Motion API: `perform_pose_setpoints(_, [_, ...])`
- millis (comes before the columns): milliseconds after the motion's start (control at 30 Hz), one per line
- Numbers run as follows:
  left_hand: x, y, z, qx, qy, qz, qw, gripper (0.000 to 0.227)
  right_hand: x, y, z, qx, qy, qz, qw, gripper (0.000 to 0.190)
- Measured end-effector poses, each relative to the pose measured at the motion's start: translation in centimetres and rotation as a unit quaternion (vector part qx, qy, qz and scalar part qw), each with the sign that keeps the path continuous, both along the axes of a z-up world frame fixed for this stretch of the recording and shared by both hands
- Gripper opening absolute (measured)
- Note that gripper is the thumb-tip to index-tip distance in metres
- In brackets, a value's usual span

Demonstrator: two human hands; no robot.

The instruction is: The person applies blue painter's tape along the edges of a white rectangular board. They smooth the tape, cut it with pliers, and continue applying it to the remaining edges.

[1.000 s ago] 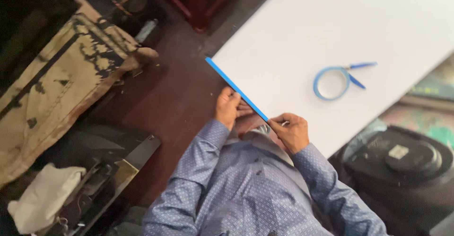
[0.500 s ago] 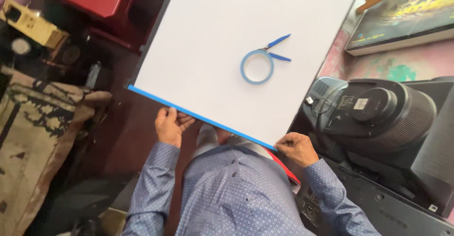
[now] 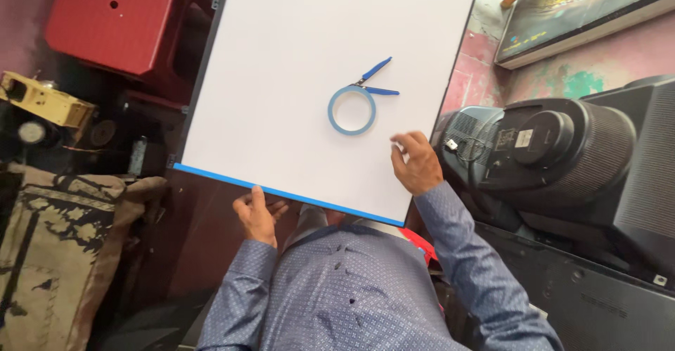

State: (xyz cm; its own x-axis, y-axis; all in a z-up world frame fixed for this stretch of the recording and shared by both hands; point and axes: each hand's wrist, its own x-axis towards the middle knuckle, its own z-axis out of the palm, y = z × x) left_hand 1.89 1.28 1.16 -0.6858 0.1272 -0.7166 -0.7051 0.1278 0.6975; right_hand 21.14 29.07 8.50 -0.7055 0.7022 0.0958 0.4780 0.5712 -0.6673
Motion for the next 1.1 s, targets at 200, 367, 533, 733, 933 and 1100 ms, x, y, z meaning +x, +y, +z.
perform_pose_setpoints(200, [1.1, -1.1, 1.1, -0.187, 0.313, -0.104, 0.925, 0.04, -5.2, 0.7, 0.3, 0.097, -0.051, 0.122, 0.986, 0.034])
perform_pose_setpoints(367, [2.2, 1.0, 3.5, -0.082, 0.421, -0.18, 0.885, 0.025, -6.5, 1.9, -1.0, 0.146, -0.087, 0.176, 0.97, 0.022])
perform_pose_setpoints(533, [5.8, 6.2, 5.9, -0.035, 0.315, -0.254, 0.914, 0.036, -3.7, 3.1, -0.4, 0.026, 0.061, 0.178, 0.982, 0.019])
perform_pose_setpoints(733, [13.3, 15.6, 5.4, 0.198, 0.15, -0.205, 0.947, 0.07, 5.1, 5.3, 1.2, -0.14, 0.088, 0.186, 0.968, 0.027])
perform_pose_setpoints(933, [21.3, 20.2, 5.5, 0.357, 0.047, -0.103, 0.927, 0.048, 11.6, 9.2, -0.3, -0.266, 0.124, 0.22, 0.93, 0.032])
perform_pose_setpoints(1100, [24.1, 22.9, 7.1, 0.363, 0.089, -0.057, 0.926, 0.039, 13.4, 11.3, 1.1, -0.24, 0.102, 0.256, 0.931, 0.028])
